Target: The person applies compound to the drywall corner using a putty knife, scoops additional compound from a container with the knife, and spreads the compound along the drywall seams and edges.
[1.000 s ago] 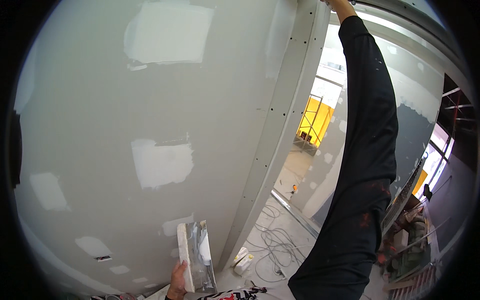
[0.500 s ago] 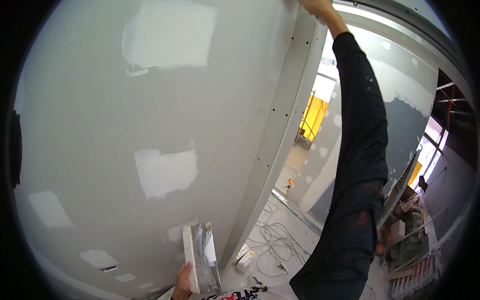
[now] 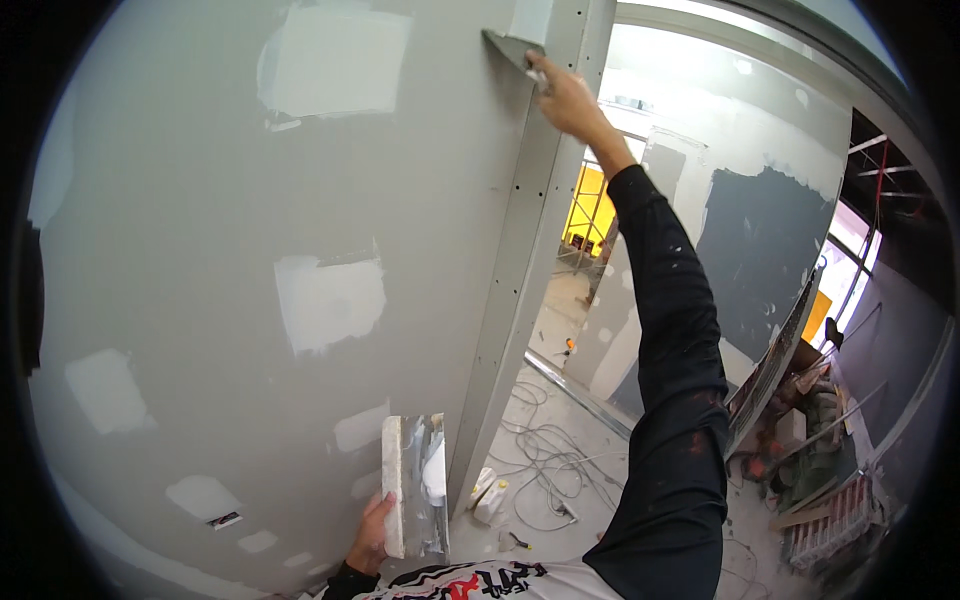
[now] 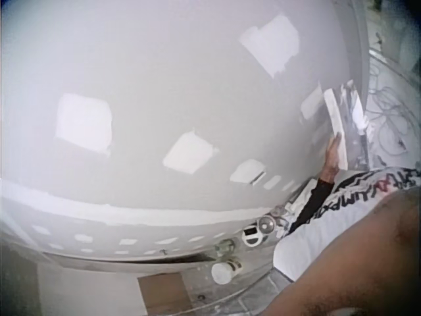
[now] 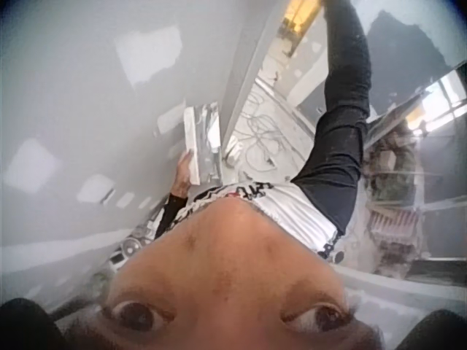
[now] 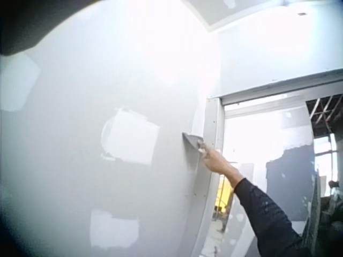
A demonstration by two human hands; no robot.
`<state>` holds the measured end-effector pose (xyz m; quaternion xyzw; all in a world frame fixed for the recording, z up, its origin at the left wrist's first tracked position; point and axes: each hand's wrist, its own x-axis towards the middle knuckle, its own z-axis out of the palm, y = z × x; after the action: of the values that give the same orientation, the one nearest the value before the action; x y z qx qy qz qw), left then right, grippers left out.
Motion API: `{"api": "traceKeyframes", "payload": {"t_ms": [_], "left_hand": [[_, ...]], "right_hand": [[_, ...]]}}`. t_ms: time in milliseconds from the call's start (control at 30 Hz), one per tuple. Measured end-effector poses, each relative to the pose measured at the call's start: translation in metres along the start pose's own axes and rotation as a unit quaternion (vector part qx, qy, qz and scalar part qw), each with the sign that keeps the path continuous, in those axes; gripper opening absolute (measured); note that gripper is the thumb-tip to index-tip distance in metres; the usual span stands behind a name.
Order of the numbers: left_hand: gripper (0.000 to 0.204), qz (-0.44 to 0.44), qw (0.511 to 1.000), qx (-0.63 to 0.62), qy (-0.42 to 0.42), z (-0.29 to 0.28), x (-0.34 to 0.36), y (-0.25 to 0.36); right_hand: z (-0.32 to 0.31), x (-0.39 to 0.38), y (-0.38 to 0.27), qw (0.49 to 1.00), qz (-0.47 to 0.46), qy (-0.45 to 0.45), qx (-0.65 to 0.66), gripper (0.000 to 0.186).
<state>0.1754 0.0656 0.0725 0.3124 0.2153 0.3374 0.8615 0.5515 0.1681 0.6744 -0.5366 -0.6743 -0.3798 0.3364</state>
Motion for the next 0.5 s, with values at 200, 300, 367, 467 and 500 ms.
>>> {"api": "traceKeyframes", "payload": {"t_ms": [200,300,367,467,500], "left_hand": [[0.042,0.014,1.0,0.001,-0.018,0.001,-0.008,0.005],[0.036,0.023,1.0,-0.002,0.001,-0.002,-0.009,-0.001],[0.035,0.02,1.0,0.0,0.004,-0.001,-0.008,-0.005],[0.033,0.025,1.0,0.012,0.009,0.004,-0.011,-0.006],[0.033,0.034,0.999,-0.005,0.021,0.013,-0.018,0.0]], "right_hand": [[-0.029,-0.001,-0.014,0.999,0.003,-0.025,-0.028,0.065],[-0.062,0.059,-0.006,0.997,0.02,0.011,-0.067,0.074],[-0.076,0.105,0.017,0.997,0.01,0.028,-0.076,0.076],[-0.068,0.152,0.042,0.97,-0.191,0.147,-0.027,0.052],[-0.064,0.159,0.031,0.985,-0.117,0.129,-0.018,0.053]]}}
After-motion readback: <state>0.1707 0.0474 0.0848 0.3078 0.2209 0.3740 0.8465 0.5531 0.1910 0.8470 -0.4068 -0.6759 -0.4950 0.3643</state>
